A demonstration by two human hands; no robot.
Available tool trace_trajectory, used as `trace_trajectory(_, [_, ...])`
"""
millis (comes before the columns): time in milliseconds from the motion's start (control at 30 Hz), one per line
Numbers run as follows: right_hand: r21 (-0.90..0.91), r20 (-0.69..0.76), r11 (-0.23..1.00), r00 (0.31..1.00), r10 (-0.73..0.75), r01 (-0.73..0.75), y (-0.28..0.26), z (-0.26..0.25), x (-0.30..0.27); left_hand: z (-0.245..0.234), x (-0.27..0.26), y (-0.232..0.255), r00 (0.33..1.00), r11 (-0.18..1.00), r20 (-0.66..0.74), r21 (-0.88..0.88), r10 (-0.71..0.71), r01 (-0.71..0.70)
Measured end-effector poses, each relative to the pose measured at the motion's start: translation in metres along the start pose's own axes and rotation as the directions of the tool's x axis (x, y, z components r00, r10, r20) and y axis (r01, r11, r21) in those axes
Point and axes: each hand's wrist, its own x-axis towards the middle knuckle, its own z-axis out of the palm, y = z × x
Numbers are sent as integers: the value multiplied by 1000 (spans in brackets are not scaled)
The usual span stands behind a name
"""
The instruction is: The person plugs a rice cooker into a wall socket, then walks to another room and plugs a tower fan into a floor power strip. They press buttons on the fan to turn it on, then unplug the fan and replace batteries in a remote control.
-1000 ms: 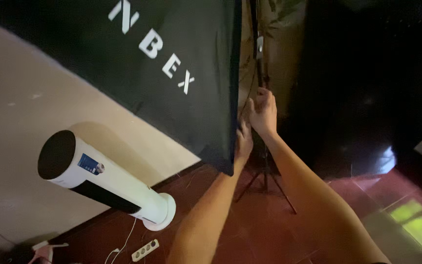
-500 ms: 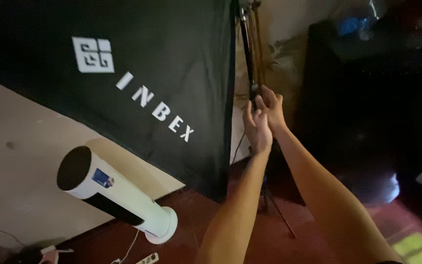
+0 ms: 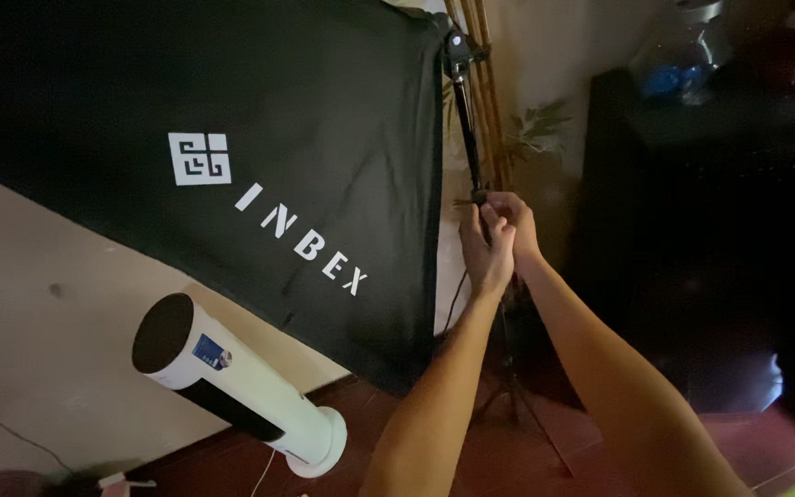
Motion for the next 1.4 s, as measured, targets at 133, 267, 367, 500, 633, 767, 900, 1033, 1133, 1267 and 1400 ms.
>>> trace_trajectory(133, [130,55,988,995,-88,81,1,6,-5,-5,5,-6,1000,999,13,-17,28,-28])
trace_trajectory(267, [175,31,984,999,37,-42,3,4,-6,-4,5,-2,996,995,0,14,-94,94])
trace_trajectory(367, [104,-31,994,998,46,-43,4,8,-7,-6,3,6,979,979,29,-39,-199,200])
trace_trajectory(500, [180,-87,974,984,156,-139,5,13,-11,-11,0,15,988,988,3,8,-154,154])
trace_trajectory(633, [200,-144,978,986,83,-53,12,15,-8,-11,2,16,972,970,22,63,-236,234])
trace_trajectory(767, [159,-155,982,980,129,-104,19,16,-5,-12,2,13,980,981,42,-11,-194,195])
trace_trajectory(900, [176,-161,982,982,95,-66,25,15,-7,-11,2,6,983,984,45,7,-177,176])
trace_trajectory(1033, [170,-118,982,988,99,-78,25,12,-11,-8,1,-4,993,993,29,-33,-115,116])
trace_trajectory(1133, [114,-140,992,987,74,-58,19,13,-15,-7,0,-5,997,994,11,-66,-82,83])
trace_trajectory(1267, [9,-200,1000,980,1,1,9,17,-21,-10,-6,2,996,995,15,-37,-89,89])
trace_trajectory(1400, [-58,-224,995,970,-92,81,10,20,-40,-16,-31,0,970,953,95,-185,-225,240])
